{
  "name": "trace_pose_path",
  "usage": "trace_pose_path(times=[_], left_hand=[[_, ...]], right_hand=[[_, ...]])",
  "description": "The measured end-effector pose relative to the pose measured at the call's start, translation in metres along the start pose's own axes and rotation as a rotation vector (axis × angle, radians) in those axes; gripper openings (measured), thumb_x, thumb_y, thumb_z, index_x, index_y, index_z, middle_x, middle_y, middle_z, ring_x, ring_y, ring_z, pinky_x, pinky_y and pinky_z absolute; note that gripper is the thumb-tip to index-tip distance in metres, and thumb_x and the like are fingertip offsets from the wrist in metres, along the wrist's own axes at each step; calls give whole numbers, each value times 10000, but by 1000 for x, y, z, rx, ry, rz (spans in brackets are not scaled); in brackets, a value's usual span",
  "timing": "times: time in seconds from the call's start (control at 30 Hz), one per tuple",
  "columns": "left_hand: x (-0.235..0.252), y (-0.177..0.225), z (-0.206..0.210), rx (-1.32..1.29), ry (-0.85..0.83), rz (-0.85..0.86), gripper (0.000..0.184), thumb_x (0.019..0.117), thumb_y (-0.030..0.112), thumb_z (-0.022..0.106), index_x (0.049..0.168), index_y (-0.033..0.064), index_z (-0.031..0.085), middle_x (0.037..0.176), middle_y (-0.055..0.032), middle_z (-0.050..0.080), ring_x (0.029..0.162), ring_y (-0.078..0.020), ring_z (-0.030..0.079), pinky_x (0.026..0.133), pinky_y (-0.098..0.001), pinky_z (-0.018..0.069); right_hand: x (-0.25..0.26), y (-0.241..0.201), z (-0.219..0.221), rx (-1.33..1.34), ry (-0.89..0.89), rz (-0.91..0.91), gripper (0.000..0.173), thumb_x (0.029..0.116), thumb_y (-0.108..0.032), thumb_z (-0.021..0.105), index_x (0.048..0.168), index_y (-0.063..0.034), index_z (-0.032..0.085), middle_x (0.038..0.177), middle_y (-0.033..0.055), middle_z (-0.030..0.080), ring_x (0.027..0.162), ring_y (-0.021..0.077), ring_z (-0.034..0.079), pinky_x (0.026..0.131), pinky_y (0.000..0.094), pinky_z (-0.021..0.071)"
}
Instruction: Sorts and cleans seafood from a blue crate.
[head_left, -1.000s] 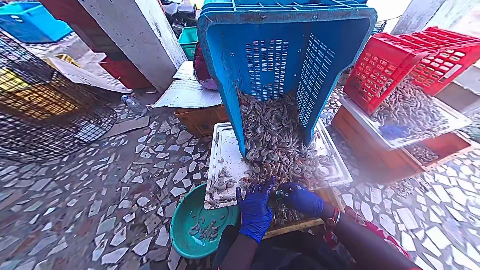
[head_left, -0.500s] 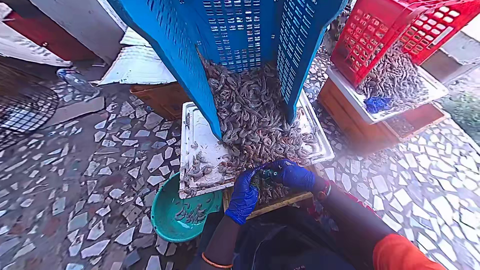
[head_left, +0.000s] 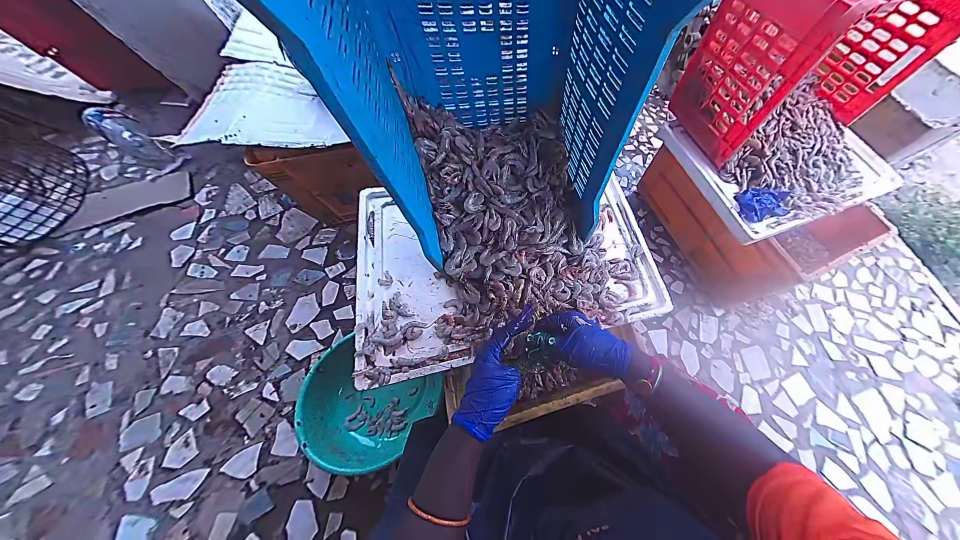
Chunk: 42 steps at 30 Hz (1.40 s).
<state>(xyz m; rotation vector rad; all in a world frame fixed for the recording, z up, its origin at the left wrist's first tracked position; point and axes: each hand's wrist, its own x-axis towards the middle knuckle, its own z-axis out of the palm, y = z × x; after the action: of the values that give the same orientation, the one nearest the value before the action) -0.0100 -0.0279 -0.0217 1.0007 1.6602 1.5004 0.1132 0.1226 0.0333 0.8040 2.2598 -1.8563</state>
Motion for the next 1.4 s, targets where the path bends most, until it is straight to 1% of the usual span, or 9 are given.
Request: trace_pose_path(times=[0.1, 0.2, 0.3, 0.4, 0.6, 0.73, 0.8, 1.17, 1.4], left_hand=[[-4, -3, 3, 423, 130, 87, 650, 841, -105, 542, 1392, 219, 663, 1264, -68, 720, 1223, -211, 646, 1143, -438, 424], [-4, -8, -2, 628, 180, 179, 659, 813, -101, 521, 1338, 252, 706, 1103, -119, 756, 1072, -328, 699, 1077, -622, 405], [-7, -2, -4, 333, 153, 47, 495, 834, -114, 477, 1198, 91, 742, 1176, -102, 733, 1185, -203, 650, 1105, -405, 452], [-4, 7, -1, -79, 237, -116, 335, 933, -109, 431, 1092, -22, 713, 1064, -40, 753, 1043, -49, 684, 985, -252, 544], [3, 0, -21, -133, 418, -249, 274, 1030, -19, 453, 1180, -30, 682, 1084, -58, 742, 989, -79, 697, 933, -254, 563], [-1, -9, -28, 330, 117, -65, 707, 821, -66, 634, 1449, 257, 606, 1442, 31, 623, 1363, -135, 547, 1160, -431, 425], [-4, -6, -15, 361, 85, 1, 758, 811, -38, 639, 1504, 253, 544, 1500, 23, 575, 1411, -174, 508, 1190, -489, 383], [-9, 6, -7, -40, 258, -46, 352, 923, -91, 423, 1099, -4, 715, 1073, -40, 751, 1052, -64, 684, 994, -266, 541], [-2, 2, -32, 109, 374, -256, 353, 953, -70, 546, 1204, 92, 734, 1205, -17, 737, 1146, -69, 663, 1047, -292, 514]], right_hand=[[2, 0, 5, 47, 19, 0, 239, 1038, -245, 576, 1125, -61, 702, 980, -15, 701, 873, 15, 646, 839, 252, 548], [4, 3, 3, -23, 43, 20, 247, 1027, -273, 585, 1128, -82, 705, 1000, -3, 700, 894, 35, 647, 848, 274, 542], [7, 3, -1, -163, 12, -11, 271, 1010, -311, 602, 1105, -89, 725, 1002, 22, 704, 922, 75, 643, 871, 324, 523], [12, 7, 0, -274, -42, -106, 273, 990, -304, 623, 1018, -56, 732, 949, 63, 697, 903, 133, 636, 850, 380, 502], [13, 15, -5, -204, -49, -106, 249, 1002, -245, 620, 1085, -38, 731, 1012, 73, 711, 935, 118, 653, 888, 344, 526], [11, 14, -3, 42, -20, -73, 227, 1034, -193, 566, 1133, -33, 692, 999, 16, 702, 889, 42, 653, 842, 262, 556], [10, 14, 3, 176, 1, -60, 233, 1037, -170, 545, 1165, -13, 660, 986, -1, 684, 872, 31, 645, 819, 248, 560], [11, 17, 4, -115, -21, -215, 245, 1010, -257, 609, 1021, -36, 715, 939, 27, 687, 881, 55, 627, 843, 279, 519], [15, 20, -3, -73, -12, -157, 228, 1023, -211, 582, 1108, -46, 713, 1017, 26, 712, 937, 59, 654, 885, 278, 541]])
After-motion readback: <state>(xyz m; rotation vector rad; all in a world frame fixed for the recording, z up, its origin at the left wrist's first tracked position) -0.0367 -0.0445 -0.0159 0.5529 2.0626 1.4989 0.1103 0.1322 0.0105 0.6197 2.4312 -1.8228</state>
